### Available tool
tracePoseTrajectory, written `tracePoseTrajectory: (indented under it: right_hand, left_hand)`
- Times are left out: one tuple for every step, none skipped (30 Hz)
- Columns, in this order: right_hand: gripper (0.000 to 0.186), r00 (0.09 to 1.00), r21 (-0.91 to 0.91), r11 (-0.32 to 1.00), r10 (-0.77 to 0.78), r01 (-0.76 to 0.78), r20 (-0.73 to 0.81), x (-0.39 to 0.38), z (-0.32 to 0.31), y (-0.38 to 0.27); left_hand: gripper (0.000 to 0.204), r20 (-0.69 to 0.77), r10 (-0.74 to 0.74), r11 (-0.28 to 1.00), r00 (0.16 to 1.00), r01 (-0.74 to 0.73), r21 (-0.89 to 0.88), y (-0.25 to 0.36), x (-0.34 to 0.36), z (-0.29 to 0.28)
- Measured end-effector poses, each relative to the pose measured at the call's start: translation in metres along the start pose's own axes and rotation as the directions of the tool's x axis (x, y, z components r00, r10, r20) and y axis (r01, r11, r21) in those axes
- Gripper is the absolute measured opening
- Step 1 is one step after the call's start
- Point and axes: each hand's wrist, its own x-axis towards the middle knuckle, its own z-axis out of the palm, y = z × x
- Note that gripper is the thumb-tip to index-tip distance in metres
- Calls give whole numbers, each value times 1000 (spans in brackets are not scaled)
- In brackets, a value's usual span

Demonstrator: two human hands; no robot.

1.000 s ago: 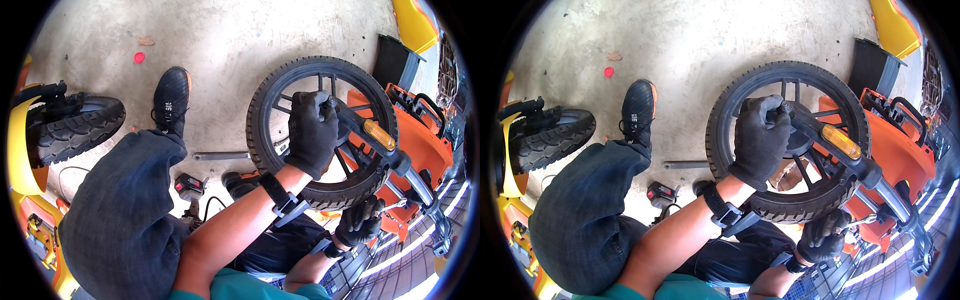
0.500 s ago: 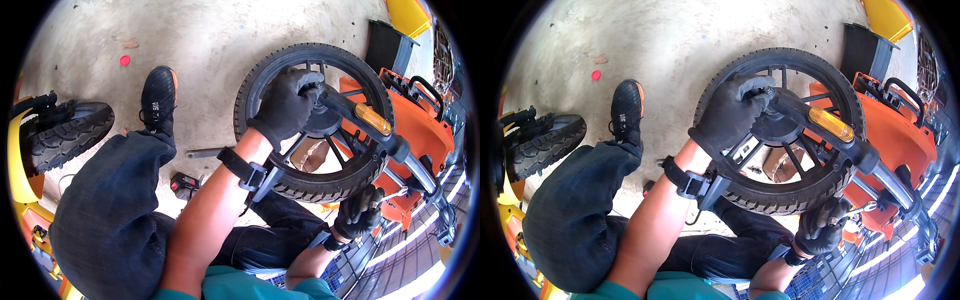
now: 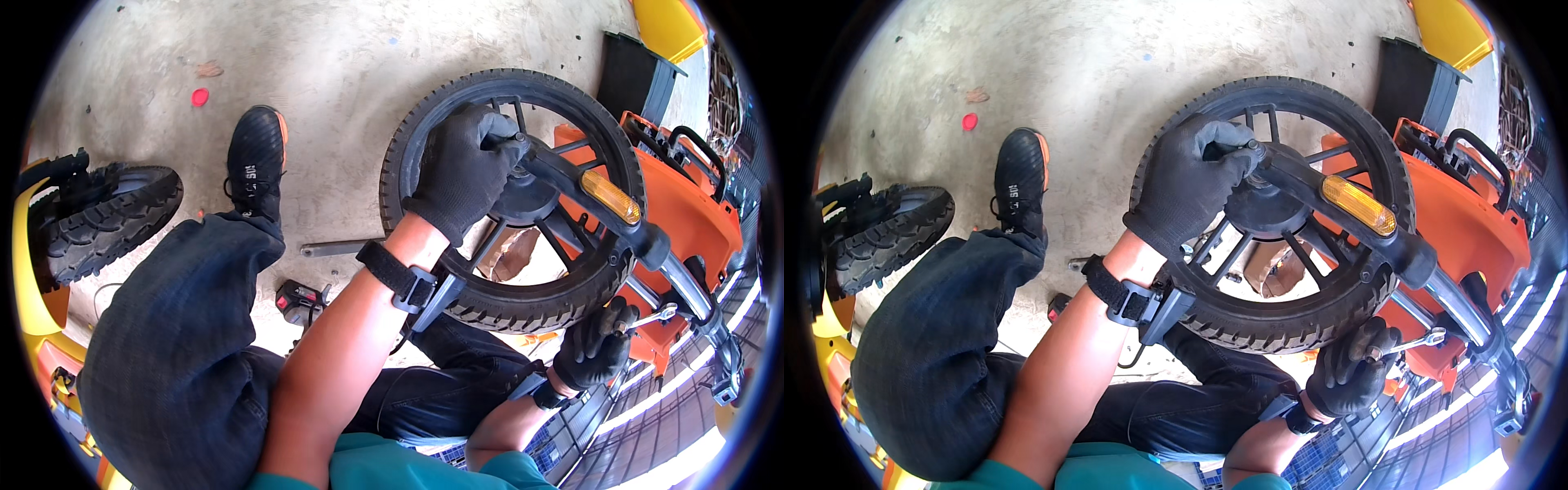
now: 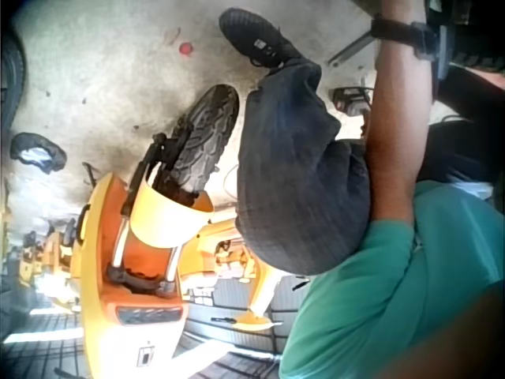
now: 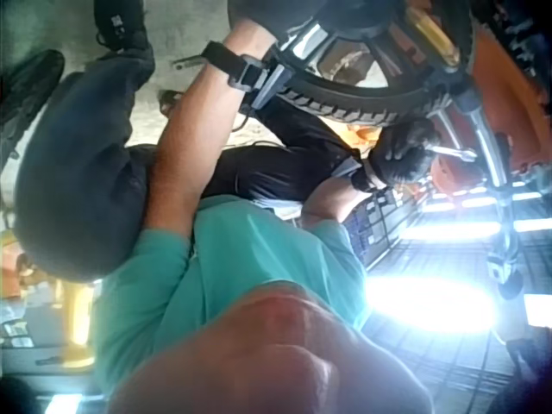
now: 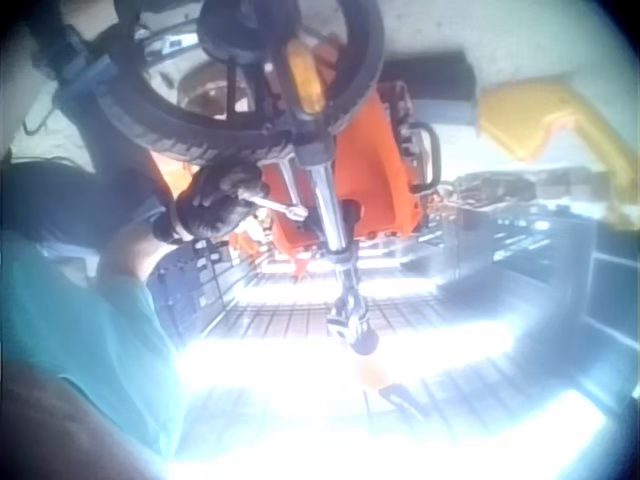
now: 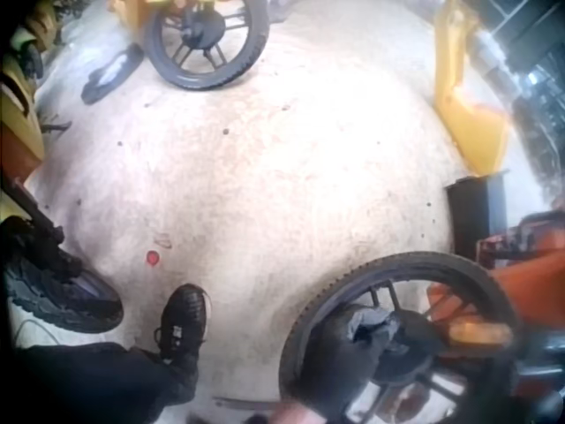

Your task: The person loosens a bolt on a motorcycle wheel assembly using a wrench, then removes a small fastener by hand.

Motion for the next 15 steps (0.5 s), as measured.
tracePoseTrajectory:
  right_hand:
    - [16, 1000, 0, 1000, 1, -1, 3, 0, 1, 0]
    - [15, 1000, -4, 1000, -2, 2, -4, -1, 1, 1]
    - [15, 1000, -9, 1000, -4, 4, -9, -2, 2, 0]
    - [15, 1000, -9, 1000, -2, 2, -5, -2, 2, 0]
    - [15, 1000, 7, 1000, 4, -4, -6, -2, 2, 0]
    - [15, 1000, 23, 1000, 11, -11, -8, -2, 1, 0]
    - [15, 1000, 23, 1000, 12, -12, -5, -2, 0, 1]
    - [14, 1000, 40, 999, 19, -19, -11, -3, -1, 1]
    - [14, 999, 55, 998, 26, -25, -18, -3, -1, 1]
    - [14, 1000, 54, 998, 26, -26, -16, -3, -2, 1]
    - [14, 1000, 54, 998, 28, -27, -9, -3, -2, 1]
    - [14, 1000, 55, 998, 29, -28, 0, -3, -2, 1]
    - [14, 1000, 55, 998, 29, -29, 2, -3, -2, 1]
    - [13, 1000, 65, 997, 30, -30, 0, -3, -3, 1]
    - [13, 999, 74, 997, 32, -32, -2, -3, -2, 1]
  left_hand:
    - [14, -3, 1, 1000, 1000, -1, 0, 0, -2, 2]
    - [13, -38, -23, 1000, 999, 23, -20, 0, -4, 4]
    - [12, -75, -48, 998, 996, 45, -41, 0, -5, 6]
    - [13, -86, -42, 999, 995, 39, -35, -4, -6, 8]
    - [13, -90, -41, 999, 995, 38, -36, -6, -6, 12]
    - [13, -129, -25, 999, 991, 19, -46, -8, -7, 15]
    - [13, -167, -9, 998, 986, 0, -56, -9, -8, 17]
    - [13, -165, 3, 1000, 986, -7, -26, -11, -8, 17]
    - [13, -167, 3, 1000, 986, -8, -28, -11, -8, 17]
    - [14, -182, 55, 998, 982, -55, 6, -11, -8, 17]
    - [14, -195, 107, 994, 975, -101, 40, -11, -7, 17]
    - [14, -197, 108, 994, 974, -102, 40, -10, -7, 17]
    - [15, -194, 88, 996, 977, -86, 18, -9, -7, 17]
    - [15, -192, 68, 998, 979, -70, -5, -9, -8, 17]
    - [15, -193, 68, 998, 979, -70, -5, -7, -8, 17]
